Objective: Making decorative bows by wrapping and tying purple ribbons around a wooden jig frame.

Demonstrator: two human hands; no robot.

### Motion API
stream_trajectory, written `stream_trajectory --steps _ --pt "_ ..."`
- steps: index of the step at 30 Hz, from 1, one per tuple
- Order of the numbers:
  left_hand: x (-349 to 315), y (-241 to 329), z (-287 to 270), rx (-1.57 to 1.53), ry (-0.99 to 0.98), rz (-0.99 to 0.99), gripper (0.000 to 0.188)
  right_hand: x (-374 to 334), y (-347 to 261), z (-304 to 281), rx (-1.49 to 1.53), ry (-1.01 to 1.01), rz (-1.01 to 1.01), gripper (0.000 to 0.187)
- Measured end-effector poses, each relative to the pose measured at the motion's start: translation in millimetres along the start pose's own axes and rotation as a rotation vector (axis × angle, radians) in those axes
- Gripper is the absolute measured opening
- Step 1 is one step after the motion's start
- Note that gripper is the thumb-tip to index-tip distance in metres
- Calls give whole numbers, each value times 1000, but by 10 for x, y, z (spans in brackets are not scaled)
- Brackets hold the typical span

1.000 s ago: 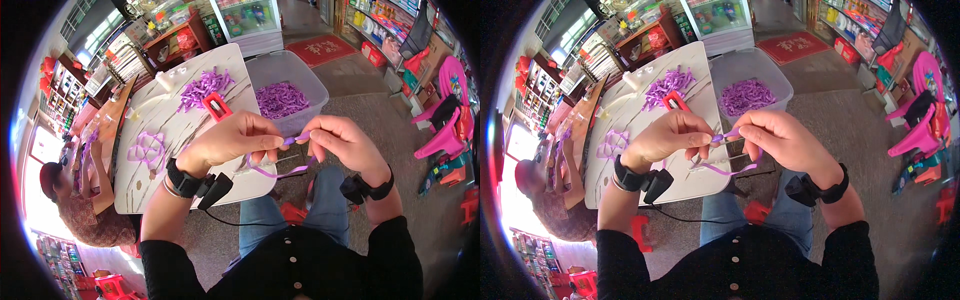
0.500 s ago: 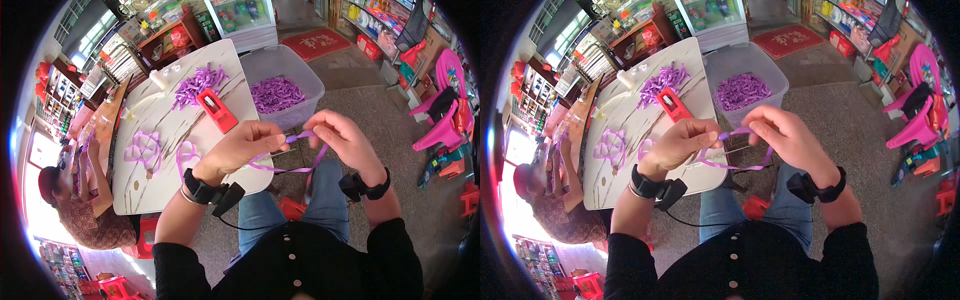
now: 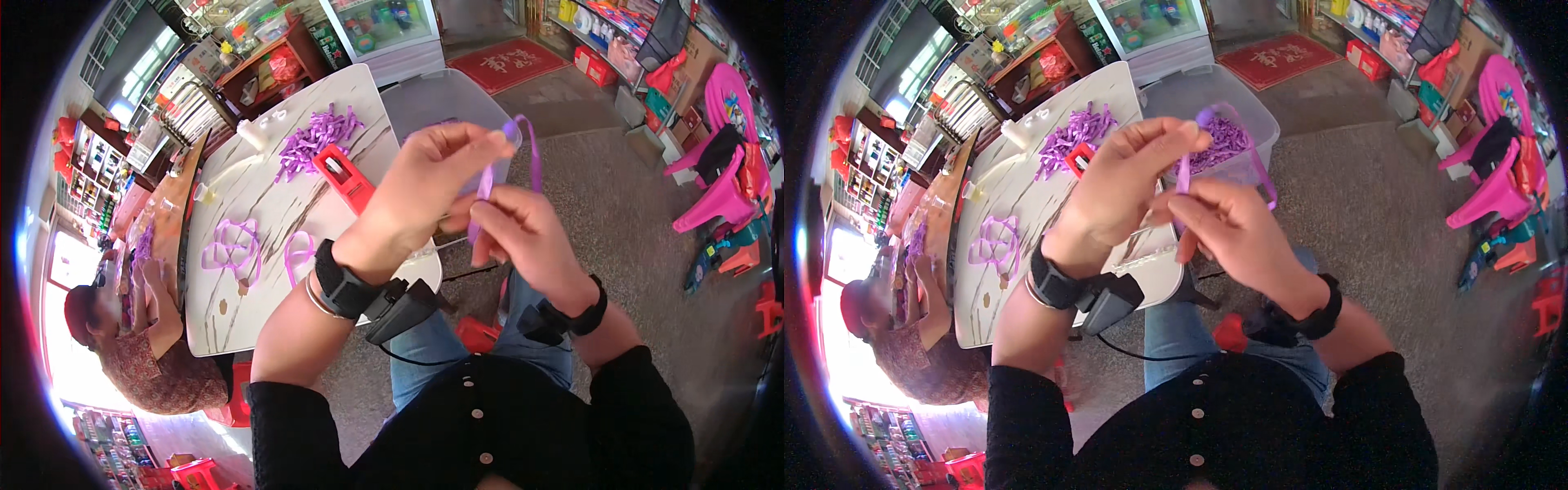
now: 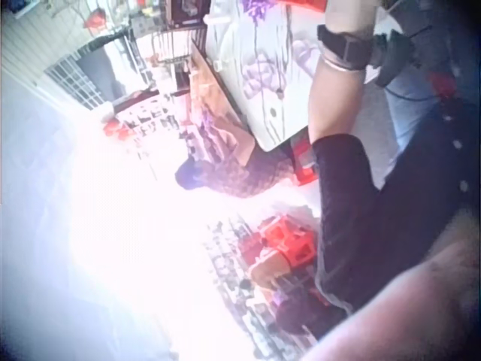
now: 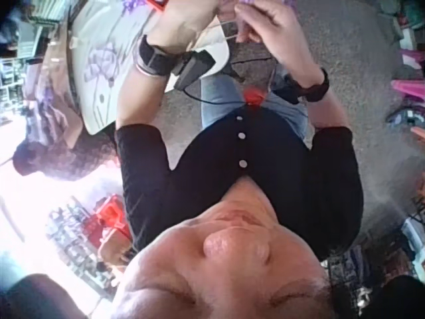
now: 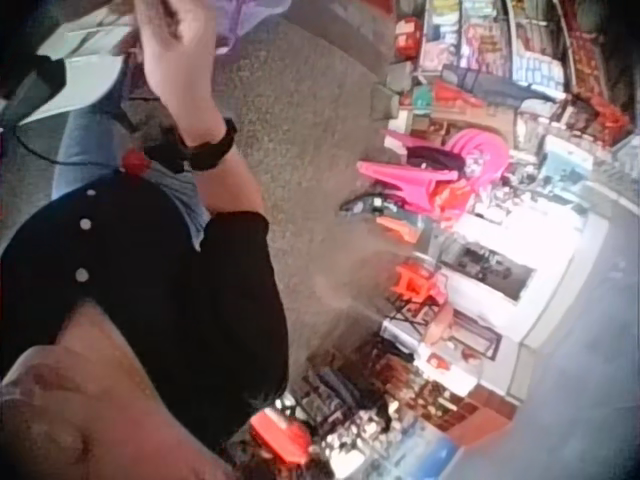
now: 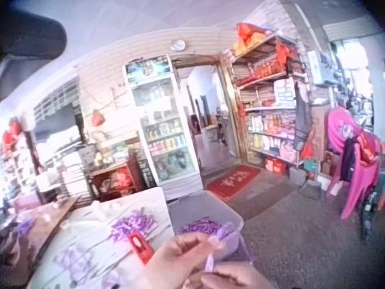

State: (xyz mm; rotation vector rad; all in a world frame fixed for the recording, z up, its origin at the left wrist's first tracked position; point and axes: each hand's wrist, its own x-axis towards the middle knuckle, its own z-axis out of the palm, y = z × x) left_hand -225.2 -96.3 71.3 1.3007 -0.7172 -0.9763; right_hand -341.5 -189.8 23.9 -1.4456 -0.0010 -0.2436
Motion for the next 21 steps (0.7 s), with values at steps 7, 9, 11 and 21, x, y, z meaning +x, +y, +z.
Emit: stream_trajectory --steps 7,9,11,21 --pt "18 101 -315 -318 -140 173 19 -430 426 100 -227 -108 18 14" --pt "-47 151 -395 -381 -91 175 15 -541 581 66 -259 -136 25 12" --pt "-80 180 -529 -409 -111 192 16 -629 731 -7 -554 -142 -149 11" --pt "-613 48 -756 -178 196 19 17 -701 936 -553 -976 30 -371 12"
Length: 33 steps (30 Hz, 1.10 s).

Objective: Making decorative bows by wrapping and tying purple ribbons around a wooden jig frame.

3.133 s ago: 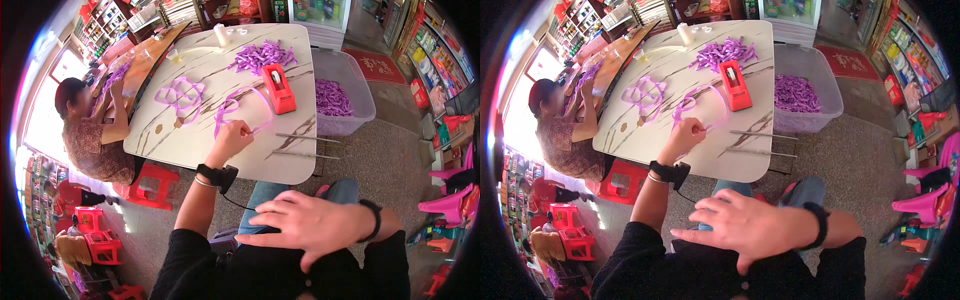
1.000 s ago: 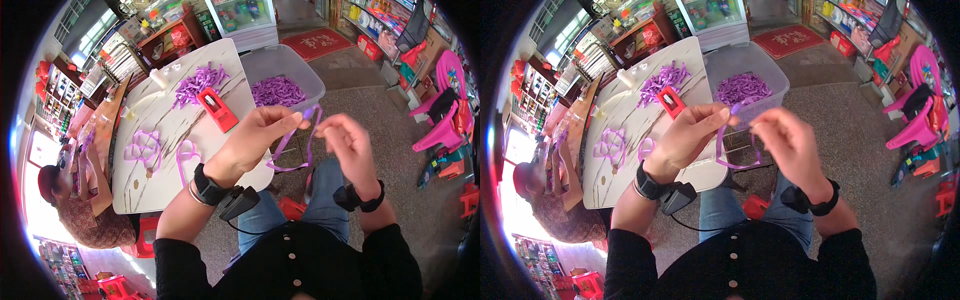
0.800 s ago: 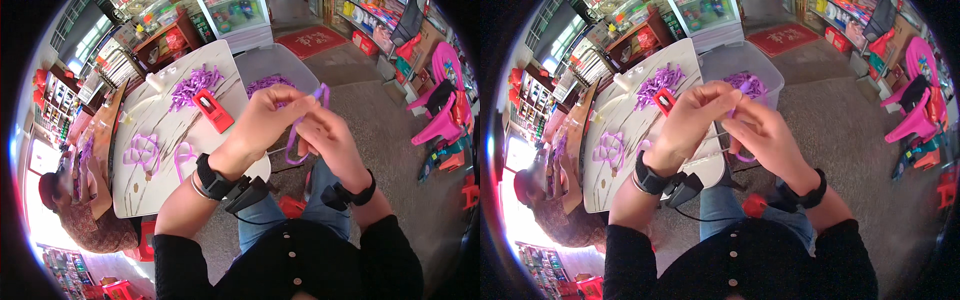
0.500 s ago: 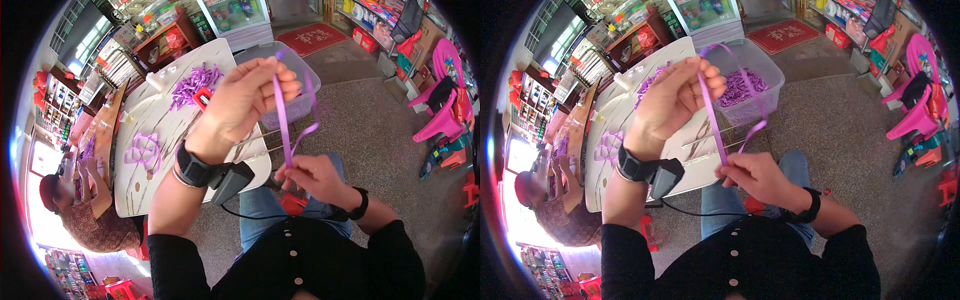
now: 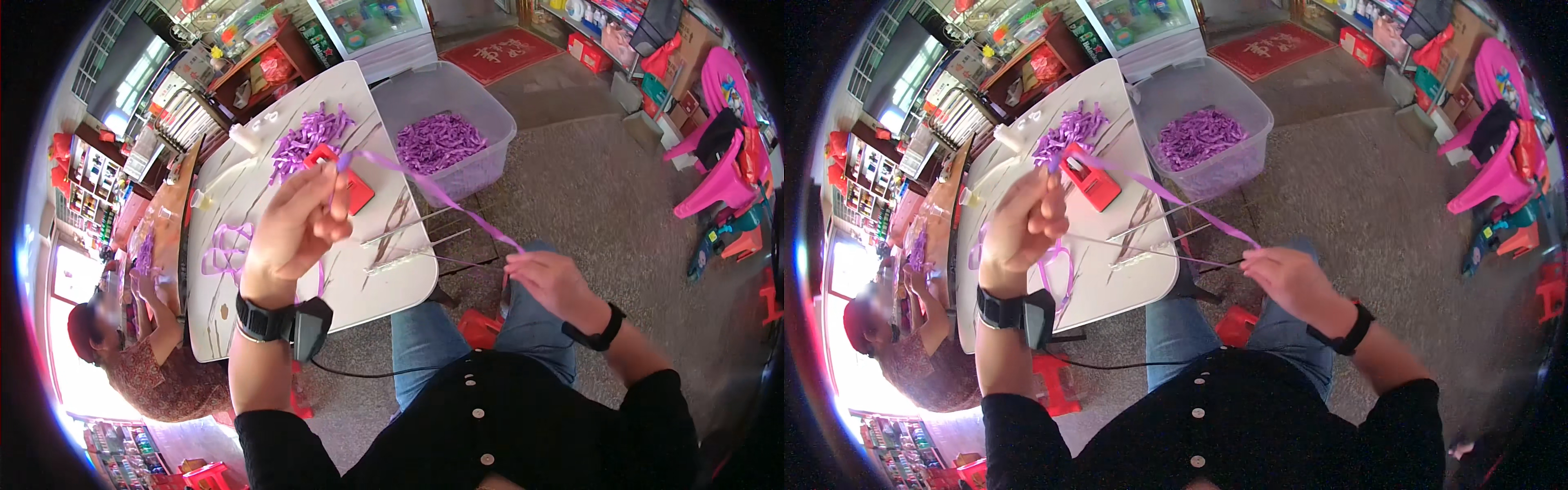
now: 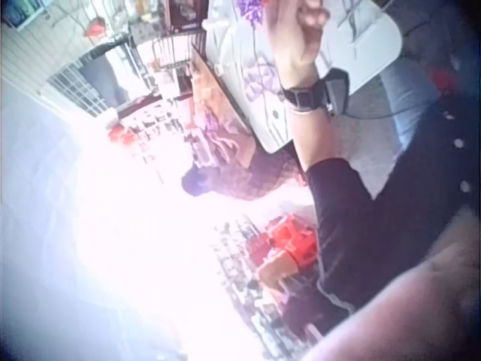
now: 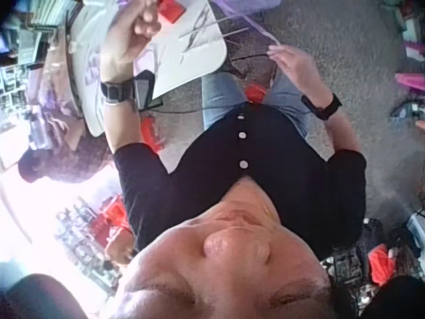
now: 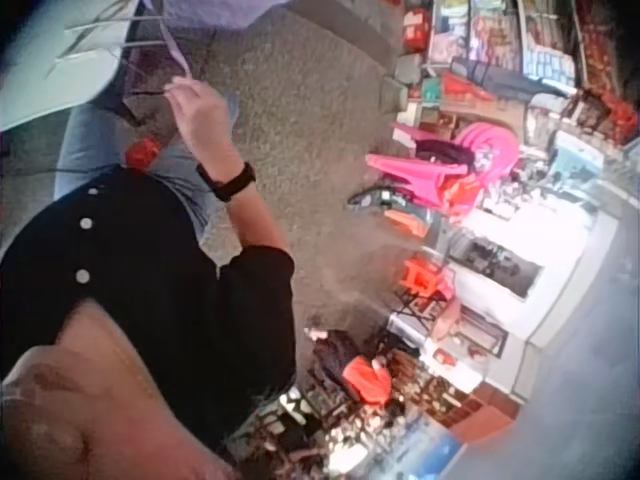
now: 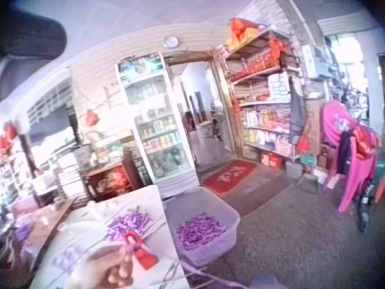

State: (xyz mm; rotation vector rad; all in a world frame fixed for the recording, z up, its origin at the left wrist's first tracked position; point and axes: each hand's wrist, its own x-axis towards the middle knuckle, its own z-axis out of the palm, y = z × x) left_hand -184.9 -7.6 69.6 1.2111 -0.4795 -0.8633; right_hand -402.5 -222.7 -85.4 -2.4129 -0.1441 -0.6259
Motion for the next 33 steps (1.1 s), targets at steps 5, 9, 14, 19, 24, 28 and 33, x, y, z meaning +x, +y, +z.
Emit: stream_trajectory --steps 5,9,14,19,24,28,33 --pt "-193 -222 -323 97 -82 -235 19 88 141 -283 -211 51 -27 13" --pt "-268 -458 -443 214 -9 -334 21 179 137 -405 -317 69 -108 14" --pt "-298 -593 -480 173 -70 -395 19 262 78 -458 -355 39 -90 22" --pt "-307 -621 -384 154 -125 -419 19 276 3 -354 -99 21 179 49" --pt "-298 -583 -279 136 -173 -389 19 284 -73 -119 347 16 371 66" --pt "-302 -537 -260 87 -208 -403 19 311 -86 -4 621 13 330 70" --pt "-322 -491 -237 62 -176 -388 19 338 -74 98 1011 83 294 71"
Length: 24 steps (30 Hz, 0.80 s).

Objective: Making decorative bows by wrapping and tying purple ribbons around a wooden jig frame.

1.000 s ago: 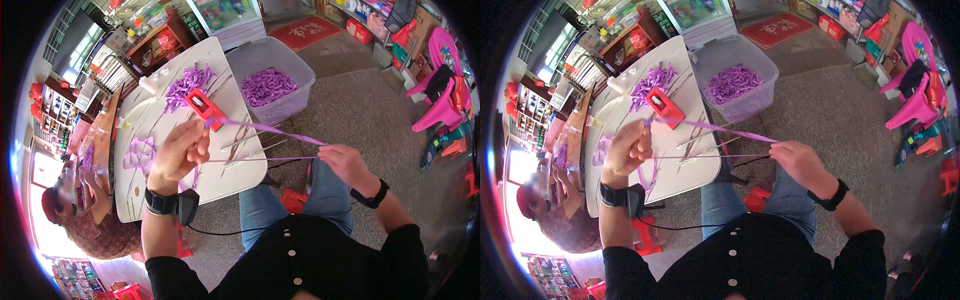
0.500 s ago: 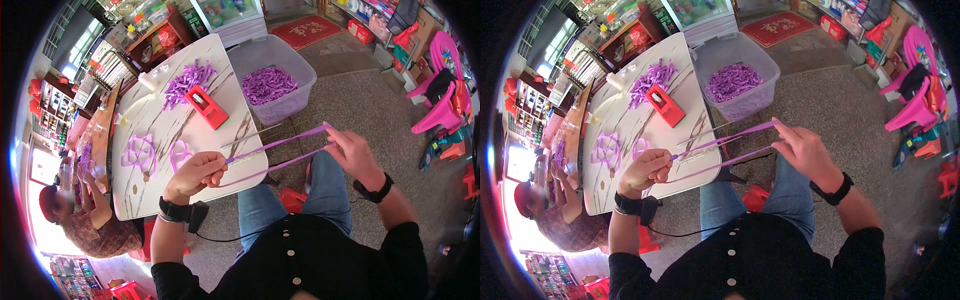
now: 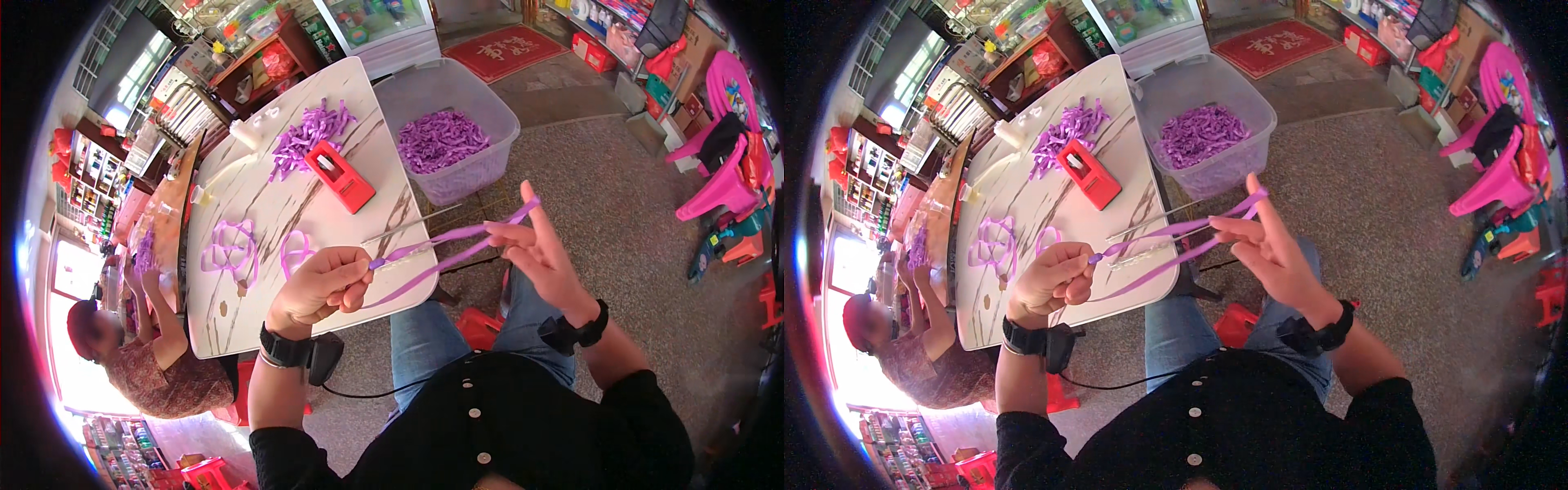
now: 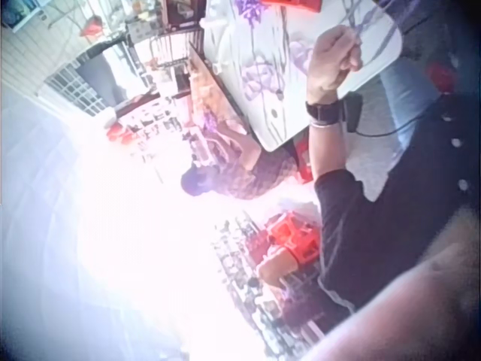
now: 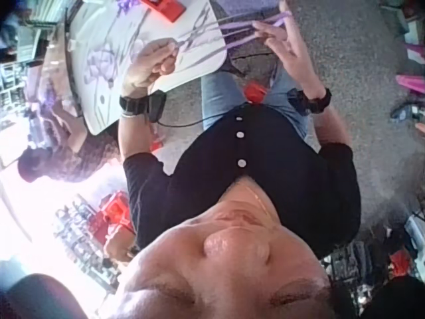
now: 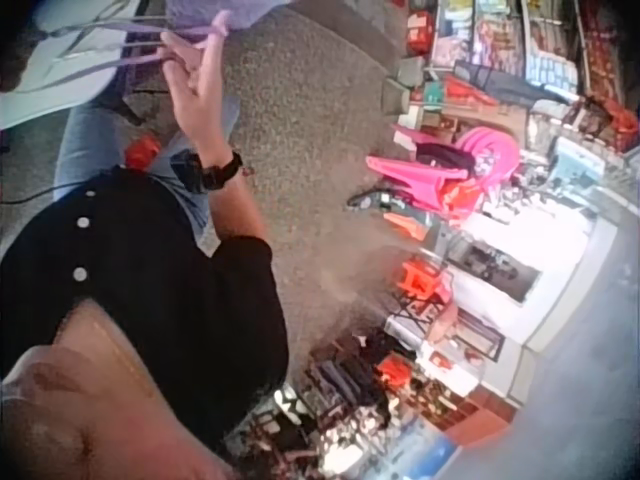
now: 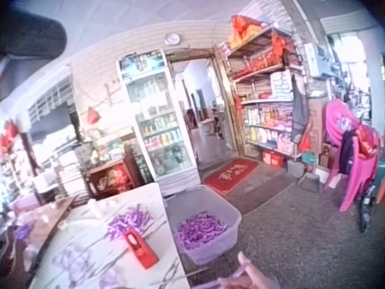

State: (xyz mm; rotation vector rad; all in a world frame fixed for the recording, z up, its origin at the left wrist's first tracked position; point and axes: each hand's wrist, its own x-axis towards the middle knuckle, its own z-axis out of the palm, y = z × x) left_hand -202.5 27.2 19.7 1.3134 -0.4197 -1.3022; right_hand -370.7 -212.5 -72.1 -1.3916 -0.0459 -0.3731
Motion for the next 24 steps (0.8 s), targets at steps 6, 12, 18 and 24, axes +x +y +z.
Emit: stream_trajectory --steps 6,12,18,24 --pt "-2 -5 87 -9 -16 22 19 123 -70 223 13 -160 -83 75" --pt "-8 -6 126 14 -24 6 21 290 -197 281 -189 -300 -288 53" --pt "26 -13 157 18 -54 -26 23 504 -392 399 -590 -300 -646 37" --pt "32 8 138 -26 -153 -71 19 679 -450 465 -666 -434 -828 30"
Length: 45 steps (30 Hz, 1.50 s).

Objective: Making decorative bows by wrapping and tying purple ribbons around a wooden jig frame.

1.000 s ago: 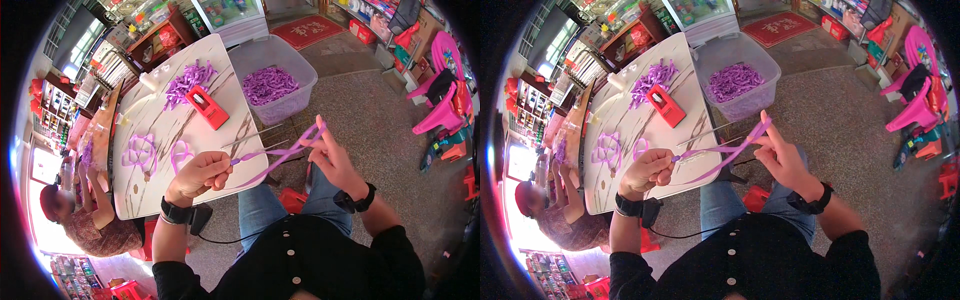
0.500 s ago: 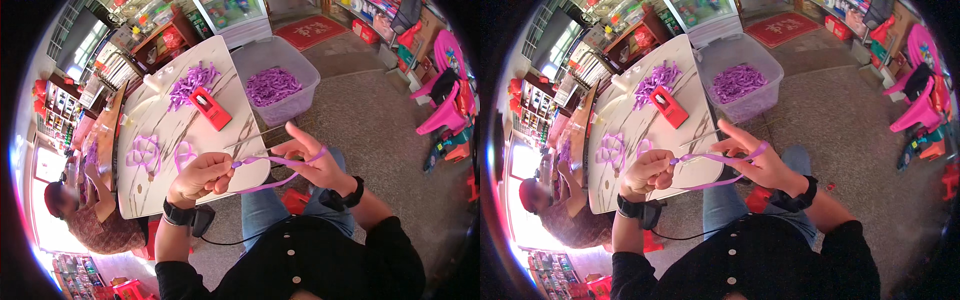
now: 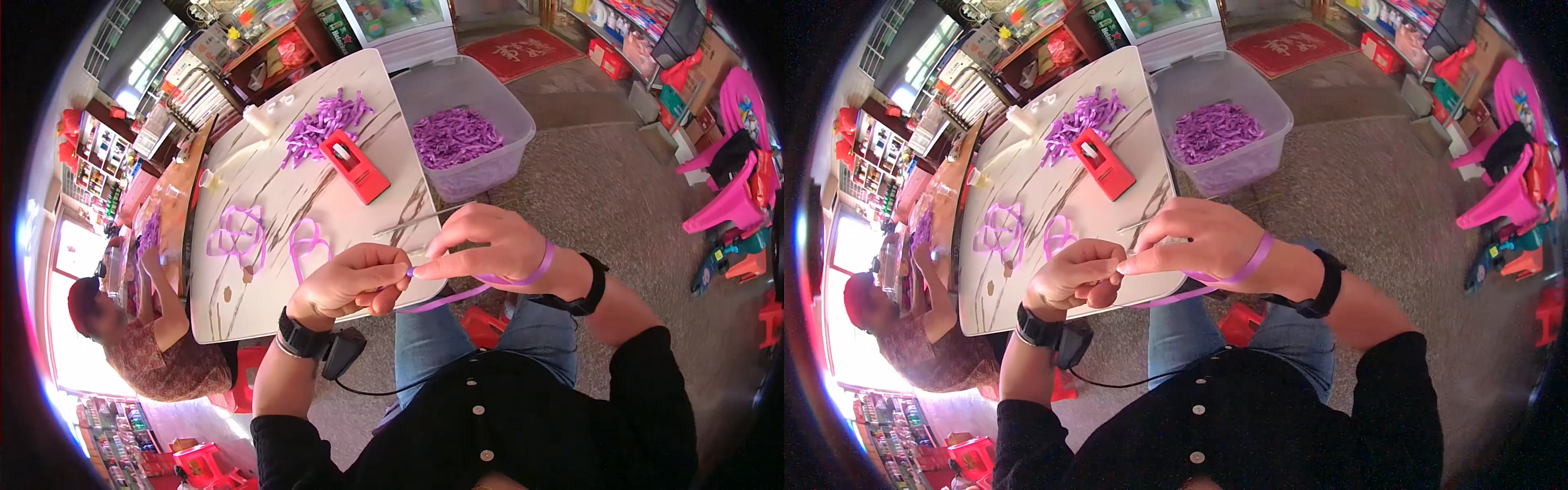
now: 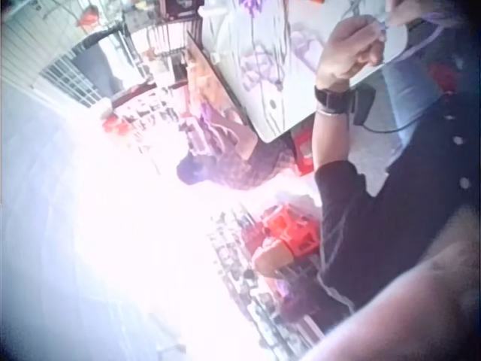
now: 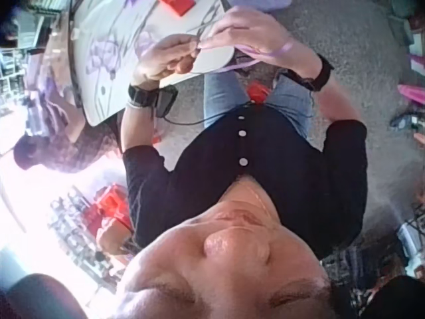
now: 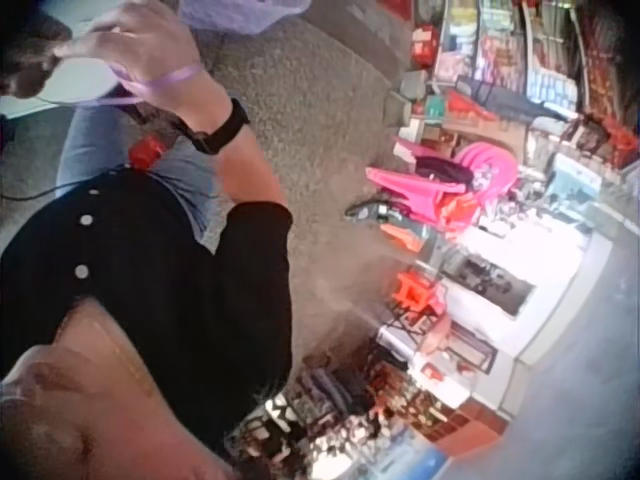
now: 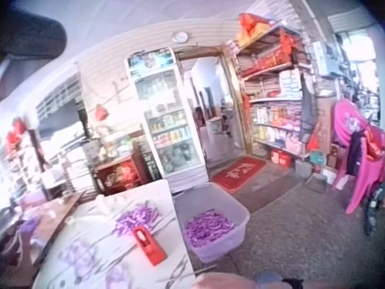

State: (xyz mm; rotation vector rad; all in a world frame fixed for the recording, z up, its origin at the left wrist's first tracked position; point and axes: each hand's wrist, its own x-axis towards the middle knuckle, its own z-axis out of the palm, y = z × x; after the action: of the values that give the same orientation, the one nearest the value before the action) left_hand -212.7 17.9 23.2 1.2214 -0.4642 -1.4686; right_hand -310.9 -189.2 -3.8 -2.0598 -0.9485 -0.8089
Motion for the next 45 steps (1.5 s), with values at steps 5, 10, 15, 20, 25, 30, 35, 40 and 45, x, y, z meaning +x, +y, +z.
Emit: stream_trajectory --steps 5,10,15,20,25,30,35,40,45 --pt "15 -22 23 -14 -39 0 18 66 35 -3 -59 -17 -95 24" --pt "17 -40 67 13 39 2 21 106 20 -34 -127 -32 -149 17" --pt "28 -45 78 25 25 26 20 98 0 -19 -209 13 -155 15" --pt "38 -77 79 116 33 102 21 91 -32 -10 -267 7 -86 15" --pt "104 -155 211 908 380 623 13 105 -101 -26 -172 62 181 12" --pt "106 -172 195 1752 432 991 6 18 -84 -14 480 -72 902 8" --pt "24 -133 290 963 356 667 6 21 -170 -69 494 -33 726 22" --pt "-14 -23 212 317 105 210 19 49 -86 -67 35 48 141 37" --pt "4 -71 162 100 -19 68 22 54 -46 -110 -112 11 -77 26"
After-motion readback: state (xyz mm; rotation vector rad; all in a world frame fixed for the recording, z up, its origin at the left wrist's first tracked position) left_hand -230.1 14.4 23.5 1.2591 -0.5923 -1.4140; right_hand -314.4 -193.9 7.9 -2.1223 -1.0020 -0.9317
